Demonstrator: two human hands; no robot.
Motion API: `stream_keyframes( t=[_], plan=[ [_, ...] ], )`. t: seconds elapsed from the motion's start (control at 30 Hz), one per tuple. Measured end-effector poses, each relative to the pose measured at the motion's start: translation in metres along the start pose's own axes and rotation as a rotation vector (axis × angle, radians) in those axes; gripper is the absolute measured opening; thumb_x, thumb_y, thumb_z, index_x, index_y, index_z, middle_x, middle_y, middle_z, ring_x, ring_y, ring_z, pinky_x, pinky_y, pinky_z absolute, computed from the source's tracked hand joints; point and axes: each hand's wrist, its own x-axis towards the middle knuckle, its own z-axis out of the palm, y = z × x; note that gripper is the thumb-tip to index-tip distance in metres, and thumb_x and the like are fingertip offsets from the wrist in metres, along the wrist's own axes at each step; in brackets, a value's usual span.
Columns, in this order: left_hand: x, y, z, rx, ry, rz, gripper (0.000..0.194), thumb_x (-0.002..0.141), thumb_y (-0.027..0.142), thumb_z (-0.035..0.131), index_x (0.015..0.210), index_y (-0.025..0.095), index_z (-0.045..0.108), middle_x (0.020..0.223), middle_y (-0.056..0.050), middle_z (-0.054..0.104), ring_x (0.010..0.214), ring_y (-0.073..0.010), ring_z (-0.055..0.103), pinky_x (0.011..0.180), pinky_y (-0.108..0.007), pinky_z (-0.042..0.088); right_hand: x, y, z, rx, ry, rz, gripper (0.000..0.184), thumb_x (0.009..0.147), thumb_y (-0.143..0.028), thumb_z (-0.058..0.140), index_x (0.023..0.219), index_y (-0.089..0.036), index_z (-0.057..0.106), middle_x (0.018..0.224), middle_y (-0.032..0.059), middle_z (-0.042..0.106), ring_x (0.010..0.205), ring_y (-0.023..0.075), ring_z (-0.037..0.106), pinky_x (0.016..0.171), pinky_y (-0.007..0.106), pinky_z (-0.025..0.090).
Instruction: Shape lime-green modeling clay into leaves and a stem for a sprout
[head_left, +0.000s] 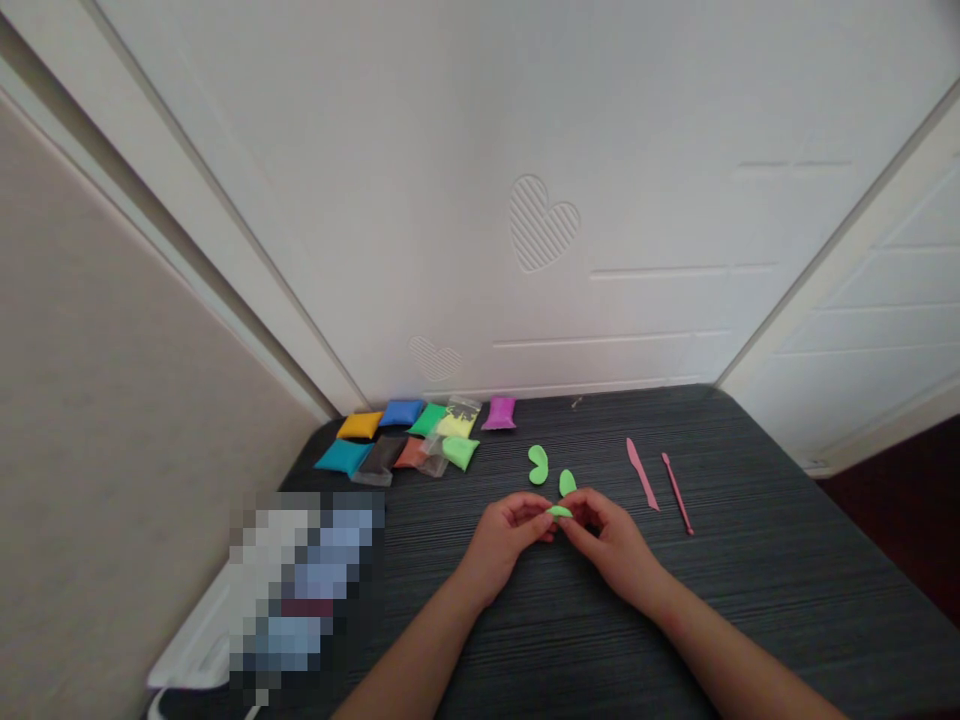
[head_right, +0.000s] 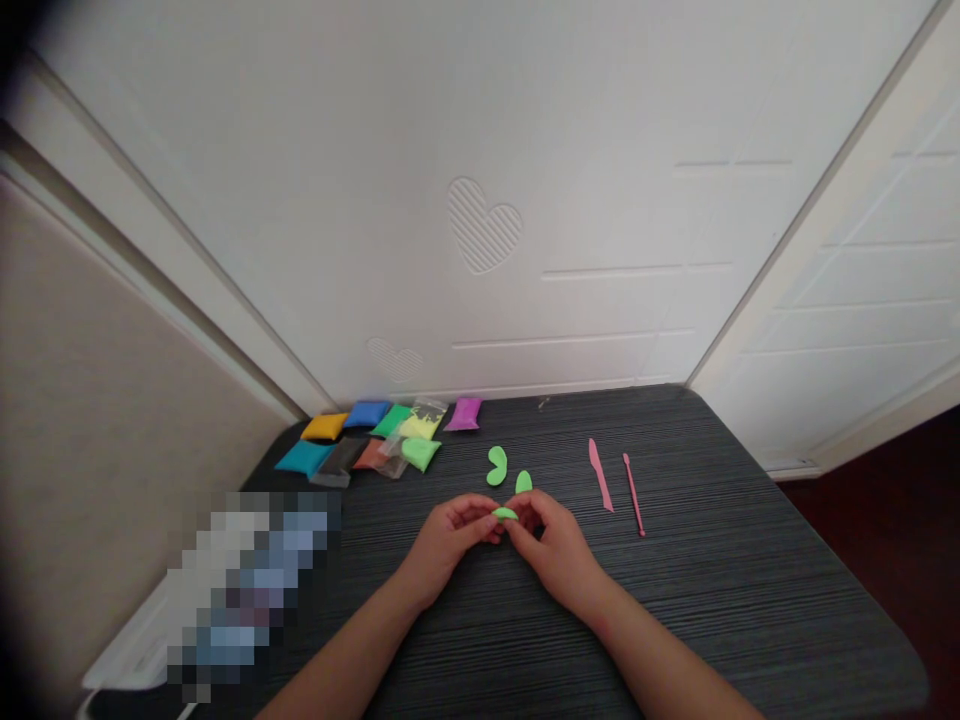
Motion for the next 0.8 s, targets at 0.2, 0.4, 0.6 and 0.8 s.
stream_keyframes(
  t=[0.2, 0.4, 0.6, 0.8],
  plan=[
    [0.0005, -0.0067, -0.0017, 0.056, -0.046, 0.097, 0.021, 0.067, 0.02, 0.066, 0.087, 0.016, 0.061, 0.087, -0.003, 0.064, 0.082, -0.014, 0.057, 0.08, -0.027, 0.042, -0.0009, 0.0003, -0.0013, 0.032, 0.03, 0.015, 0.016, 0.078, -0.026, 0.054, 0.092, -0.02, 0.054, 0.078, 0.0001, 0.058, 0.068, 0.0131, 0.053, 0.064, 0.026, 0.043],
    [-0.0002, -0.0067, -0.0006, 0.159, 0.021, 0.122, 0.021, 0.071, 0.025, 0.062, 0.089, 0.015, 0.061, 0.087, -0.004, 0.064, 0.081, -0.0157, 0.058, 0.078, -0.028, 0.043, -0.0026, -0.0029, -0.0005, 0.001, -0.015, -0.041, 0.015, 0.077, -0.024, 0.053, 0.092, -0.021, 0.054, 0.079, 0.0003, 0.058, 0.067, 0.0125, 0.052, 0.063, 0.026, 0.043],
    [-0.0013, -0.0071, 0.0013, 0.274, 0.161, 0.244, 0.024, 0.07, 0.023, 0.062, 0.092, 0.017, 0.055, 0.084, -0.002, 0.06, 0.074, -0.0128, 0.057, 0.071, -0.025, 0.045, -0.0033, -0.0053, 0.0016, -0.022, -0.056, -0.054, 0.019, 0.077, -0.021, 0.054, 0.096, -0.021, 0.052, 0.081, -0.0002, 0.059, 0.068, 0.0118, 0.052, 0.063, 0.025, 0.042],
    [-0.004, -0.0053, 0.0029, 0.314, 0.172, 0.26, 0.02, 0.071, 0.028, 0.061, 0.087, 0.016, 0.058, 0.083, -0.003, 0.062, 0.075, -0.014, 0.057, 0.072, -0.027, 0.046, -0.0034, -0.0083, -0.0027, 0.034, -0.064, -0.019, 0.013, 0.081, -0.028, 0.05, 0.091, -0.02, 0.054, 0.08, 0.0003, 0.06, 0.07, 0.0125, 0.054, 0.066, 0.026, 0.044]
  ],
)
